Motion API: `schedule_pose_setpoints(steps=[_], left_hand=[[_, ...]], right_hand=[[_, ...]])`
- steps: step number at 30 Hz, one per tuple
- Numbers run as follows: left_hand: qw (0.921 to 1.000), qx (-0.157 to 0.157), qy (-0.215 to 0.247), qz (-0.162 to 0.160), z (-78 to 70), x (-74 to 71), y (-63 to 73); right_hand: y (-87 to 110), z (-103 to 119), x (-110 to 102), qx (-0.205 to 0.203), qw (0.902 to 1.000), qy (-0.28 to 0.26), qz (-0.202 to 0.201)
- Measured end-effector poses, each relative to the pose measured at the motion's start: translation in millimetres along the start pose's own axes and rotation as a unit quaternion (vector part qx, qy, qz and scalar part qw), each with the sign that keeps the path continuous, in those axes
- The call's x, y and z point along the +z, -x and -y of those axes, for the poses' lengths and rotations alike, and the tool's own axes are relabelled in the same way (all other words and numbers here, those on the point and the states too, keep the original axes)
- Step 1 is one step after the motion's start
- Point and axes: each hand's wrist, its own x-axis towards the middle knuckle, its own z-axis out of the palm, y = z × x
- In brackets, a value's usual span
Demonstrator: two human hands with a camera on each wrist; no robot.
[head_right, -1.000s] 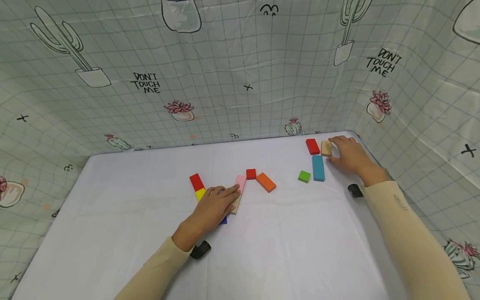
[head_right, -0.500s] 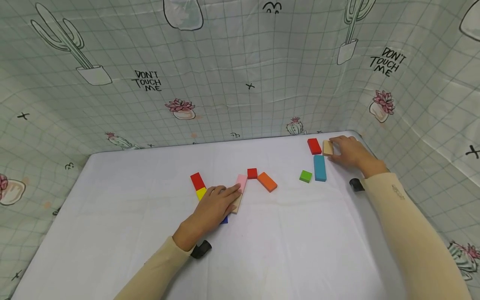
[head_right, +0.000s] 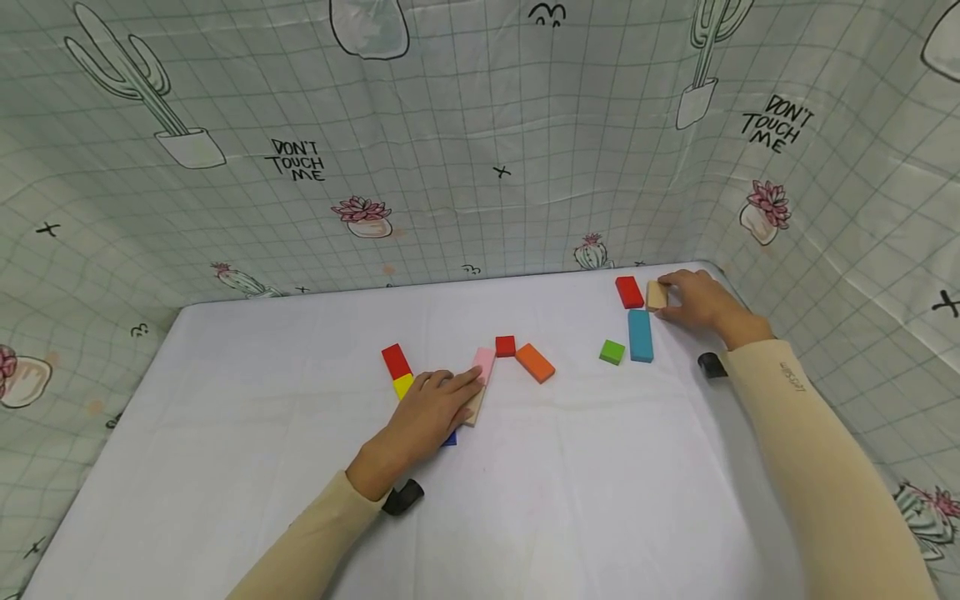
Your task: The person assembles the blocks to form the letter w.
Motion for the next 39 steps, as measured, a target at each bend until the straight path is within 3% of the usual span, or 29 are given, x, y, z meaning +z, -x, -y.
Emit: schedule_pose_setpoints(steps=[5,9,18,24,30,39], left_hand=[[1.0000,0.003,0.008,0.000,0.2,-0.8,-0.1],[0.9999,0.000,0.011,0.003,0.9,-1.0,0.0],[0.9999,0.000,-0.003,0.011,-0.9,-2.9,0.3],[0.9999,-0.005,0.008,0.007,-2.2,-3.4,-0.1],[1.0000,-0.004,0.005,0.005,-2.1,-2.9,0.5],[1.0000,-0.002,0.001,0.001,-2.2,-3.3,0.6]], right_hand=[[7.1,0,-3,0.011,0.9999,-0.003,-0.007],[17.3,6,-9,-0.007,0.9997,0.010,-0.023],[51.4,40,-6,-0.096,0.9934,0.028,-0.057],[71.5,71,9,-0.202,0.9758,0.017,-0.082],[80.5,100,30,-0.256,0.9648,0.009,-0.058],[86.0,117,52,-0.280,0.9598,0.004,-0.006]])
